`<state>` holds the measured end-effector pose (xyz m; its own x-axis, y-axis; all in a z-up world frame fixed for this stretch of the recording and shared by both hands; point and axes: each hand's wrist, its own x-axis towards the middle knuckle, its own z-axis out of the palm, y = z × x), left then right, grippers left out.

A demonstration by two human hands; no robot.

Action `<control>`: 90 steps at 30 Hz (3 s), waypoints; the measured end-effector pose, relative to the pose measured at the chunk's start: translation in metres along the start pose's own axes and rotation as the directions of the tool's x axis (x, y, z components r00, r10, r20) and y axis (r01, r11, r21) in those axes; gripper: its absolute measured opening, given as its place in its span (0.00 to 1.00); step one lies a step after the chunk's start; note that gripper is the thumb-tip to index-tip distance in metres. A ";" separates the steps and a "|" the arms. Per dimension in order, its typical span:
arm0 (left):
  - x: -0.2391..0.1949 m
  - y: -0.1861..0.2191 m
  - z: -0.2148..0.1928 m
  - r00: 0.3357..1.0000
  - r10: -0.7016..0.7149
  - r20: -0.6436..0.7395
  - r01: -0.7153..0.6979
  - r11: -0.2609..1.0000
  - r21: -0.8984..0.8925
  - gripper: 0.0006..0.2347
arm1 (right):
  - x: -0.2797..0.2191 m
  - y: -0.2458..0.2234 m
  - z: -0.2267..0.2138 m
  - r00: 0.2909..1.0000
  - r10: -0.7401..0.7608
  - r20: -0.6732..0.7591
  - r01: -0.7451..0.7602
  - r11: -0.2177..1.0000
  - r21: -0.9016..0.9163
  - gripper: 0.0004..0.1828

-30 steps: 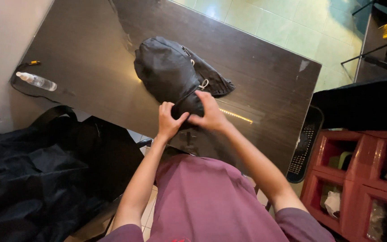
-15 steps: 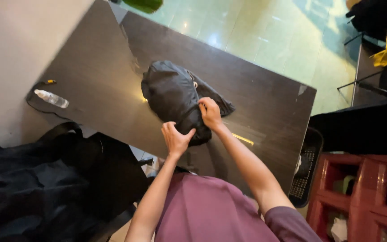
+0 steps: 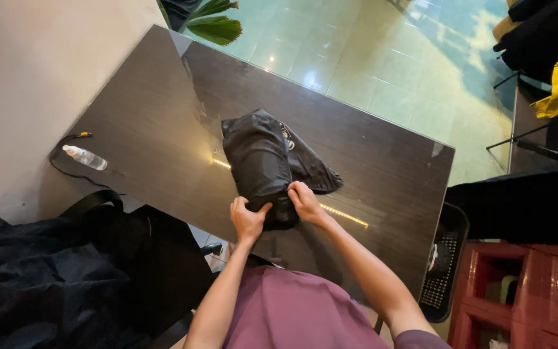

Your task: Folding a black jacket and packing it into a small drawstring compression bag on a table.

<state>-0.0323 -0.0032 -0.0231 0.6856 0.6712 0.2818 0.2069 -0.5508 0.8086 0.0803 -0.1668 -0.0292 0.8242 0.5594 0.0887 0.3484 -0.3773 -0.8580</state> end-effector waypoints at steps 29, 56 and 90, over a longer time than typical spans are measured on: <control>0.097 0.018 0.000 0.947 -0.296 0.125 0.317 0.926 -0.206 0.11 | 0.038 -0.170 -0.053 0.974 0.198 -0.105 -0.220 0.936 -0.276 0.24; 0.053 0.056 0.001 0.672 -0.381 0.635 0.729 0.192 -0.656 0.06 | 0.062 -0.129 -0.056 0.886 0.100 -0.453 -0.163 0.981 -0.102 0.17; 0.117 0.108 -0.002 0.801 -0.326 0.503 0.511 0.810 -0.289 0.12 | 0.084 -0.129 -0.054 0.957 -0.247 0.151 0.251 0.448 -0.858 0.12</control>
<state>0.0692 0.0171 0.0981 0.8322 0.4677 -0.2977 0.3165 0.0401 0.9477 0.1287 -0.1111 0.1164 0.6356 0.7398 0.2207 0.7457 -0.6623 0.0723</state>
